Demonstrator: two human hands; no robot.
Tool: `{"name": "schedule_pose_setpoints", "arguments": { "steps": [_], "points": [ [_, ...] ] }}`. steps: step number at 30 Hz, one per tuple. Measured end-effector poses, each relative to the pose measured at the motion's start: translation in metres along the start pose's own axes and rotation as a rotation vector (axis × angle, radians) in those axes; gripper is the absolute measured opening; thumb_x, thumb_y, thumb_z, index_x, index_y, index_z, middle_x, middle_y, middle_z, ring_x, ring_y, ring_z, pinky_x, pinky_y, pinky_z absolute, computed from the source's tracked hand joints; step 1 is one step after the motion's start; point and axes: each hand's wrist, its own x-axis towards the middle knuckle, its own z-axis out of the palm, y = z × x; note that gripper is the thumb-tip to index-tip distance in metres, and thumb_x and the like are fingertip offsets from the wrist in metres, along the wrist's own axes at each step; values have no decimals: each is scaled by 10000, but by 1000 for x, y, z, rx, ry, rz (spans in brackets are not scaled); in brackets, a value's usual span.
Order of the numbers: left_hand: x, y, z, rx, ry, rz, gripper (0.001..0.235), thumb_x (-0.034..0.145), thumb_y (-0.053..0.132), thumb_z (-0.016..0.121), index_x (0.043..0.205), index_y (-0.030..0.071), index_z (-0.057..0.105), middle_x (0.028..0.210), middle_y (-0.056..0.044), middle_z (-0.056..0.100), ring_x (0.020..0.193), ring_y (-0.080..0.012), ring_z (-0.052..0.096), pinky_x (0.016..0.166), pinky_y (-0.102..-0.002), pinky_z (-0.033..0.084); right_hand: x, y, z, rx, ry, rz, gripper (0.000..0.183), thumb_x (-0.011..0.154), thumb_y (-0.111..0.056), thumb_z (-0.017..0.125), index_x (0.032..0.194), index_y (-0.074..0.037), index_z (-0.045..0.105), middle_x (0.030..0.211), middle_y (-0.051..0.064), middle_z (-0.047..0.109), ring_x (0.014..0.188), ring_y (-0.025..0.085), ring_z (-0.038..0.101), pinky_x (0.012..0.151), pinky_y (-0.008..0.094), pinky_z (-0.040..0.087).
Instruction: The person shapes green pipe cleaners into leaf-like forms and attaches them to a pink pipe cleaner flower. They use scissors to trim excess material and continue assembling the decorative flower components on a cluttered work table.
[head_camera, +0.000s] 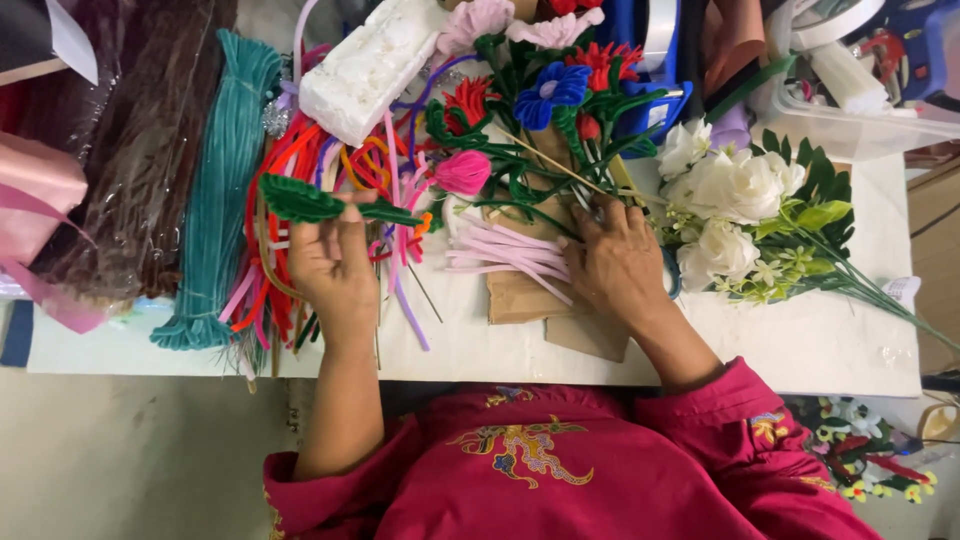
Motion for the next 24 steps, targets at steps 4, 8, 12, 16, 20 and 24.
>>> {"name": "schedule_pose_setpoints", "arguments": {
  "steps": [4,8,12,16,20,24],
  "points": [
    [2,-7,-14,42,19,77,79,1042,15,577,1112,6,613,999,-203,727,960,-273,728,907,-387,563,5,-2,-4,-22,13,-3,513,888,-477,617,1348,-268,709,1276,63,585,1079,323,596,867,415,501],
    [-7,-9,-13,-1,33,-42,93,1047,70,567,1118,26,607,980,-170,734,935,-230,738,830,-321,575,15,-8,-8,56,150,-77,409,898,-428,645,1262,-261,732,1190,51,564,1042,324,600,825,412,509],
    [-12,12,4,-161,-56,-355,123,1053,163,533,1115,75,593,1001,-135,754,926,-188,756,696,-249,612,31,-30,-14,165,194,-214,318,942,-428,635,1199,-270,738,1183,67,584,1028,332,604,814,414,506],
    [-12,-1,5,-169,-105,-458,121,1039,132,550,1108,60,619,1082,-151,757,978,-184,737,707,-267,604,50,-57,-7,230,197,-330,385,853,-335,717,1229,-253,731,1298,99,568,1029,347,599,812,431,502],
    [5,31,-28,-138,37,-360,117,1045,169,557,1129,108,611,1143,-116,747,997,-148,723,764,-208,594,56,-79,-16,278,211,-432,382,850,-284,710,1223,-200,707,1262,119,554,1051,367,595,814,431,500],
    [14,45,-58,-207,117,-180,108,1075,133,519,1141,64,570,1180,-221,714,1048,-300,754,859,-332,641,57,-111,-35,441,234,-594,294,870,-237,717,1156,-171,710,1181,100,610,1060,360,626,849,430,515]
  ]
}}
